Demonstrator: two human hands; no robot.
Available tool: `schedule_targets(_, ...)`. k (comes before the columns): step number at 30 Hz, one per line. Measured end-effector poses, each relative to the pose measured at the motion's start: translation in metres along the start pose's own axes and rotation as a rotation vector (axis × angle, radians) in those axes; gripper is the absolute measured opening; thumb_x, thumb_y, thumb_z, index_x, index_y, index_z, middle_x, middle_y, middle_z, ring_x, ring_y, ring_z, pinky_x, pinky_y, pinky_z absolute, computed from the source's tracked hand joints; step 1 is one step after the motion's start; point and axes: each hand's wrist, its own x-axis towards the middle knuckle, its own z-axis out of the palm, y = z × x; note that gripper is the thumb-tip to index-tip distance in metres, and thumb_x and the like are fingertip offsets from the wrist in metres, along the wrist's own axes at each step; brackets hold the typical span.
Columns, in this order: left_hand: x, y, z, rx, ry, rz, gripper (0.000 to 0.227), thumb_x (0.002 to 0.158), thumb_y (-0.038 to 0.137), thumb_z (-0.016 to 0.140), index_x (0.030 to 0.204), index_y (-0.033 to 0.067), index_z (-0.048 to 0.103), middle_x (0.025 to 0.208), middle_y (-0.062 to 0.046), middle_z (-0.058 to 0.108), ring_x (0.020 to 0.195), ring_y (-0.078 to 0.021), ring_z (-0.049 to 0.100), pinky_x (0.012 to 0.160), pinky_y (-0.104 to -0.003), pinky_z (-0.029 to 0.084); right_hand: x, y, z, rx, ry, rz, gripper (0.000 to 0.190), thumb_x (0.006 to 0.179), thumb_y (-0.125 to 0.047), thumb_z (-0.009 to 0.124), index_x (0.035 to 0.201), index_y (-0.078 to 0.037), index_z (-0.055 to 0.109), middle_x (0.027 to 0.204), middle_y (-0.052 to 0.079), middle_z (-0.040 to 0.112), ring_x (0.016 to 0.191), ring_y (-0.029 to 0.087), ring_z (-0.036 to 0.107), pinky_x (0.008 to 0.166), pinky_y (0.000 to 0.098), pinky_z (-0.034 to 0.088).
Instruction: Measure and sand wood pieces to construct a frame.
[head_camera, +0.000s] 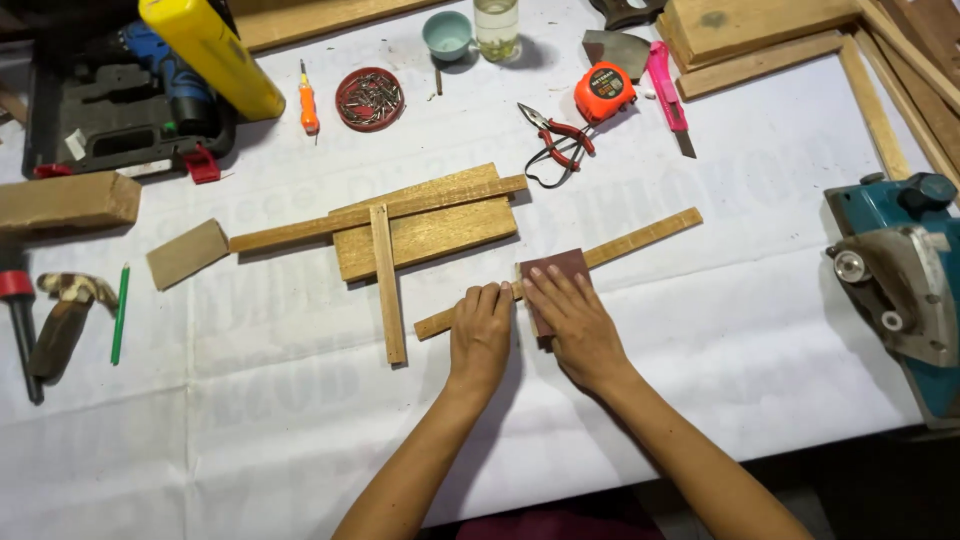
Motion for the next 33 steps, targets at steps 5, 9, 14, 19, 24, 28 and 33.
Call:
schedule_targets(5, -0.003, -0.011, 0.013, 0.096, -0.001, 0.058, 0.04, 0.083, -0.01, 0.07, 0.122, -0.0035, 0.07, 0.107, -0.012, 0.069, 0.1, -0.0239, 0.062, 0.08, -0.035, 0.053, -0.002, 0.052, -0.018, -0.061, 0.047, 0.156, 0.071, 0.085, 0.002, 0.061, 0.152, -0.016, 0.046, 0.159, 0.006, 0.045, 0.15, 0.026, 0.036, 0.124, 0.0551, 0.02)
schedule_targets(9, -0.002, -0.014, 0.017, 0.121, -0.058, 0.072, 0.04, 0.083, -0.011, 0.068, 0.122, -0.0044, 0.069, 0.103, -0.012, 0.069, 0.096, -0.0231, 0.061, 0.077, -0.033, 0.052, -0.001, 0.063, -0.019, -0.155, 0.052, 0.3, 0.076, 0.083, 0.006, 0.061, 0.152, -0.022, 0.048, 0.16, 0.002, 0.045, 0.151, 0.026, 0.035, 0.122, 0.0664, 0.015)
schedule_targets(14, 0.026, 0.0, -0.003, -0.073, -0.078, 0.089, 0.03, 0.084, -0.008, 0.065, 0.113, -0.0087, 0.069, 0.105, -0.016, 0.066, 0.096, -0.0264, 0.059, 0.079, -0.038, 0.05, 0.004, -0.003, -0.004, -0.141, 0.156, 0.225, 0.076, 0.081, 0.006, 0.064, 0.152, -0.018, 0.048, 0.16, 0.006, 0.044, 0.151, 0.032, 0.034, 0.121, 0.066, 0.015)
schedule_targets(19, 0.031, 0.001, 0.001, -0.188, -0.038, 0.138, 0.04, 0.079, -0.01, 0.065, 0.119, -0.0099, 0.069, 0.1, -0.015, 0.064, 0.094, -0.0282, 0.057, 0.077, -0.039, 0.049, 0.01, 0.001, 0.001, -0.085, 0.041, 0.21, 0.079, 0.076, 0.003, 0.068, 0.15, -0.014, 0.047, 0.158, 0.007, 0.044, 0.15, 0.03, 0.034, 0.123, 0.0601, 0.017)
schedule_targets(24, 0.027, -0.005, 0.009, -0.117, -0.108, 0.104, 0.04, 0.078, -0.015, 0.066, 0.117, -0.0077, 0.07, 0.099, -0.013, 0.066, 0.094, -0.0268, 0.059, 0.074, -0.037, 0.05, 0.0, 0.057, -0.005, -0.111, 0.108, 0.272, 0.071, 0.081, 0.002, 0.068, 0.147, -0.019, 0.053, 0.156, 0.004, 0.049, 0.149, 0.027, 0.037, 0.124, 0.0578, 0.02)
schedule_targets(28, 0.018, -0.012, 0.028, -0.102, -0.101, 0.109, 0.04, 0.079, -0.016, 0.064, 0.118, -0.0074, 0.07, 0.099, -0.014, 0.067, 0.093, -0.0256, 0.06, 0.073, -0.036, 0.051, -0.004, 0.101, -0.013, -0.148, 0.16, 0.341, 0.068, 0.084, 0.003, 0.065, 0.148, -0.019, 0.055, 0.157, 0.005, 0.049, 0.149, 0.028, 0.039, 0.123, 0.0586, 0.022)
schedule_targets(33, 0.025, -0.013, 0.031, -0.094, -0.1, 0.124, 0.033, 0.089, -0.017, 0.061, 0.118, -0.0062, 0.071, 0.1, -0.015, 0.069, 0.092, -0.0229, 0.061, 0.069, -0.032, 0.052, 0.003, 0.077, -0.017, -0.136, 0.244, 0.338, 0.066, 0.088, 0.004, 0.063, 0.15, -0.018, 0.054, 0.158, 0.007, 0.047, 0.15, 0.032, 0.036, 0.123, 0.0603, 0.019)
